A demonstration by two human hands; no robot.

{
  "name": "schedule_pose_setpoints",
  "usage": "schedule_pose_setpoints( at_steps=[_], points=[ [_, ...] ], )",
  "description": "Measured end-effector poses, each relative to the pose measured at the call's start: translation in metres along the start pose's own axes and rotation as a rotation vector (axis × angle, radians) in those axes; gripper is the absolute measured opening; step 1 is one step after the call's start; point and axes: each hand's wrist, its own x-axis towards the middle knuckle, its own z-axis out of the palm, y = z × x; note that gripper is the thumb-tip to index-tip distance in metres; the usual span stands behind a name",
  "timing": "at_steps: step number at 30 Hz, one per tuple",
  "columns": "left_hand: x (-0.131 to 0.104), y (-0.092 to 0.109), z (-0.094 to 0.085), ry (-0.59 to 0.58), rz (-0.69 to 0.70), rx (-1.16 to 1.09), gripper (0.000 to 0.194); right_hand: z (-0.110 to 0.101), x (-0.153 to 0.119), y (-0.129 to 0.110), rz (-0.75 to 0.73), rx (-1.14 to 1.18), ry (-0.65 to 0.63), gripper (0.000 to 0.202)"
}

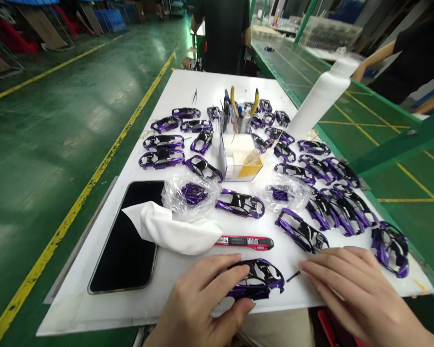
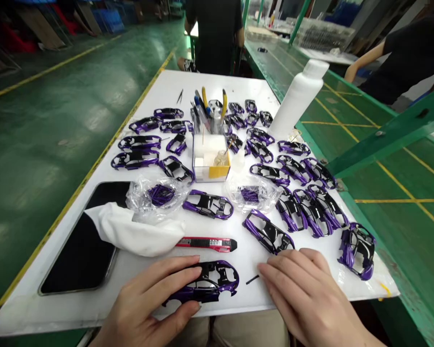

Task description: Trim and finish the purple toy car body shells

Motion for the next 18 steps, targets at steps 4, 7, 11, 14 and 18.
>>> schedule_pose_setpoints(
  at_steps=[4, 7, 11, 14, 18],
  points=[
    [0.001, -0.003, -0.001, 0.016, 0.013, 0.035, 0.022, -0.023, 0.070, 0.013, 0.006, -0.040, 0.298, 0.021],
    [0.001, -0.003, 0.002, 0.055, 0.041, 0.041, 0.022, -0.018, 0.133, 0.027, 0.112, -0.014, 0.484, 0.020],
    [0.000, -0.003, 0.008, 0.105, 0.068, 0.028, 0.020, 0.010, 0.184, 0.048, 0.131, 0.001, 0.514, 0.007],
    [0.000, -0.003, 0.009, 0.110, 0.068, 0.012, 0.018, 0.018, 0.187, 0.053, 0.121, -0.002, 0.602, 0.009],
    [0.000, -0.002, 0.006, 0.102, 0.064, 0.006, 0.018, -0.005, 0.144, 0.035, 0.125, -0.089, 0.788, 0.016]
  ],
)
